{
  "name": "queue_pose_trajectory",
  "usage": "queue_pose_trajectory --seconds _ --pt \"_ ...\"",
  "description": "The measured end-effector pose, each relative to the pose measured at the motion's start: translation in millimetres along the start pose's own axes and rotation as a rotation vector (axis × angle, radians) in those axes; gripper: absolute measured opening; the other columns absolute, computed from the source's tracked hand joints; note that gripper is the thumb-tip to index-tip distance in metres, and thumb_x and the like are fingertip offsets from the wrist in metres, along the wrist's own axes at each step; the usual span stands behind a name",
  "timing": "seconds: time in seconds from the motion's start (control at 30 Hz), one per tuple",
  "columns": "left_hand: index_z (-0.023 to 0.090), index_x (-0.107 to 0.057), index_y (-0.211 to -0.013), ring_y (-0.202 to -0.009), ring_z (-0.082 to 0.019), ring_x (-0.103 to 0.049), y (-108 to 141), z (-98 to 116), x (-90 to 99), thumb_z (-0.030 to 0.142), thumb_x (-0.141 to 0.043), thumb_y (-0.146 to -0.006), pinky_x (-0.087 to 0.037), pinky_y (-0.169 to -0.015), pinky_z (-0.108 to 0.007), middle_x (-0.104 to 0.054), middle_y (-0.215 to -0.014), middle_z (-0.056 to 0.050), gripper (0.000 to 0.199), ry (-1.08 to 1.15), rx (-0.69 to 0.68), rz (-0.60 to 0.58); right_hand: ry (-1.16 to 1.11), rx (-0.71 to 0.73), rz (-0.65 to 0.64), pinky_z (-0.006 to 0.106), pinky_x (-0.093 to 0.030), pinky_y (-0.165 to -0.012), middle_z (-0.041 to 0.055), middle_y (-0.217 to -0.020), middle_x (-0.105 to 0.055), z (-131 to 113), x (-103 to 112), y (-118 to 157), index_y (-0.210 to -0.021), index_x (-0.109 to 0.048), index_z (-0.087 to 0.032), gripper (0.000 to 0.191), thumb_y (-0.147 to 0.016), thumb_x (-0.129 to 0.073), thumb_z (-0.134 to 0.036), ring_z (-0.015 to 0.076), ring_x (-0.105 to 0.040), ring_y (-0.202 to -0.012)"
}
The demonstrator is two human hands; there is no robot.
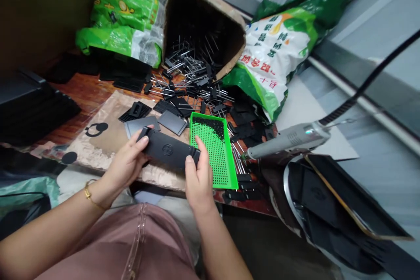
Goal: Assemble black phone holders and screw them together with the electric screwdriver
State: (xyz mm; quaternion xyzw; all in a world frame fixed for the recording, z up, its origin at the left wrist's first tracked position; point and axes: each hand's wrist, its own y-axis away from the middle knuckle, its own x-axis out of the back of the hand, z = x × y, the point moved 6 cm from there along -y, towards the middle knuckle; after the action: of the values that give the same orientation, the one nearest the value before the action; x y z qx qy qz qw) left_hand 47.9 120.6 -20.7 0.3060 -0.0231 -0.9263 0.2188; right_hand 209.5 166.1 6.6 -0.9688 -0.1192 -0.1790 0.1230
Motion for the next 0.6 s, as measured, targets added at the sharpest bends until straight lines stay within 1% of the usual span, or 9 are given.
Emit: queue_pose_trajectory --seconds 0.07,0.1,0.17,0.23,0.3,0.4,0.47,0.57,0.6 --pt "0.024 -0.059 -0.116 -0.067 -0.013 -0.055 -2.0 10.0 14.7 0.043 -0.059 -0.083 -0.043 -0.052 -0.021 -0.061 -0.088 0.000 0.038 -0.336 -0.061 0.028 0.024 0.016 -0.003 0.043 -0.044 -0.100 0.0088 -0.134 -0.054 2.1 1.0 -6.1 -0.137 -0.042 -0.024 0.048 -0.089 -0.044 -0.034 0.0225 -0.054 -0.118" --pt "0.023 -0.059 -0.115 -0.065 -0.013 -0.053 -2.0 15.8 19.1 0.045 -0.055 -0.085 -0.042 -0.051 -0.021 -0.059 -0.084 0.000 0.037 -0.499 -0.101 0.039 0.044 0.021 0.001 0.043 -0.043 -0.100 0.0088 -0.134 -0.054 2.1 0.8 -8.0 -0.135 -0.044 -0.024 0.046 -0.090 -0.043 -0.035 0.0221 -0.053 -0.119" --pt "0.021 -0.059 -0.112 -0.067 -0.015 -0.054 -0.4 28.8 22.5 0.044 -0.047 -0.089 -0.043 -0.056 -0.024 -0.058 -0.082 -0.001 0.035 -0.776 -0.210 0.044 0.099 0.029 0.014 0.042 -0.042 -0.100 0.0086 -0.131 -0.057 -0.3 1.6 -10.5 -0.130 -0.049 -0.023 0.042 -0.091 -0.042 -0.036 0.0215 -0.054 -0.118" --pt "0.020 -0.058 -0.110 -0.072 -0.017 -0.056 2.2 41.8 24.7 0.043 -0.043 -0.091 -0.044 -0.063 -0.026 -0.059 -0.081 -0.002 0.033 -0.940 -0.308 0.038 0.157 0.041 0.033 0.042 -0.041 -0.100 0.0087 -0.126 -0.060 -4.5 7.4 -12.1 -0.124 -0.055 -0.022 0.039 -0.091 -0.041 -0.038 0.0217 -0.055 -0.115" --pt "0.020 -0.058 -0.108 -0.074 -0.018 -0.056 4.4 53.7 30.9 0.042 -0.043 -0.090 -0.044 -0.066 -0.028 -0.060 -0.079 -0.002 0.032 -1.010 -0.364 0.052 0.193 0.046 0.055 0.042 -0.042 -0.098 0.0087 -0.122 -0.062 -7.1 17.7 -13.1 -0.119 -0.059 -0.021 0.038 -0.090 -0.041 -0.039 0.0224 -0.055 -0.114" --pt "0.020 -0.058 -0.109 -0.072 -0.018 -0.056 7.4 64.1 44.0 0.043 -0.044 -0.090 -0.044 -0.065 -0.028 -0.060 -0.078 -0.001 0.033 -1.043 -0.368 0.112 0.201 0.030 0.083 0.041 -0.043 -0.095 0.0082 -0.120 -0.064 -3.4 30.0 -13.1 -0.117 -0.060 -0.021 0.039 -0.089 -0.043 -0.041 0.0230 -0.056 -0.111" --pt "0.021 -0.058 -0.113 -0.072 -0.018 -0.057 9.2 61.7 46.1 0.044 -0.044 -0.090 -0.045 -0.066 -0.028 -0.061 -0.079 -0.001 0.036 -1.058 -0.335 0.091 0.189 0.012 0.062 0.040 -0.044 -0.094 0.0081 -0.121 -0.063 2.9 28.0 -12.4 -0.117 -0.060 -0.021 0.039 -0.089 -0.042 -0.042 0.0231 -0.056 -0.111" --pt "0.022 -0.053 -0.126 -0.069 -0.017 -0.058 11.1 50.8 39.6 0.046 -0.042 -0.091 -0.045 -0.065 -0.028 -0.063 -0.083 -0.002 0.043 -1.016 -0.276 -0.009 0.153 -0.025 0.017 0.040 -0.044 -0.093 0.0081 -0.123 -0.063 11.6 16.7 -11.6 -0.120 -0.059 -0.021 0.040 -0.090 -0.039 -0.041 0.0227 -0.057 -0.111" --pt "0.023 -0.051 -0.129 -0.068 -0.016 -0.058 11.6 48.1 37.3 0.046 -0.040 -0.091 -0.045 -0.065 -0.028 -0.064 -0.083 -0.002 0.045 -0.985 -0.267 -0.020 0.144 -0.034 0.014 0.040 -0.044 -0.092 0.0080 -0.123 -0.063 13.0 13.5 -11.6 -0.121 -0.058 -0.022 0.040 -0.091 -0.039 -0.041 0.0225 -0.057 -0.110"
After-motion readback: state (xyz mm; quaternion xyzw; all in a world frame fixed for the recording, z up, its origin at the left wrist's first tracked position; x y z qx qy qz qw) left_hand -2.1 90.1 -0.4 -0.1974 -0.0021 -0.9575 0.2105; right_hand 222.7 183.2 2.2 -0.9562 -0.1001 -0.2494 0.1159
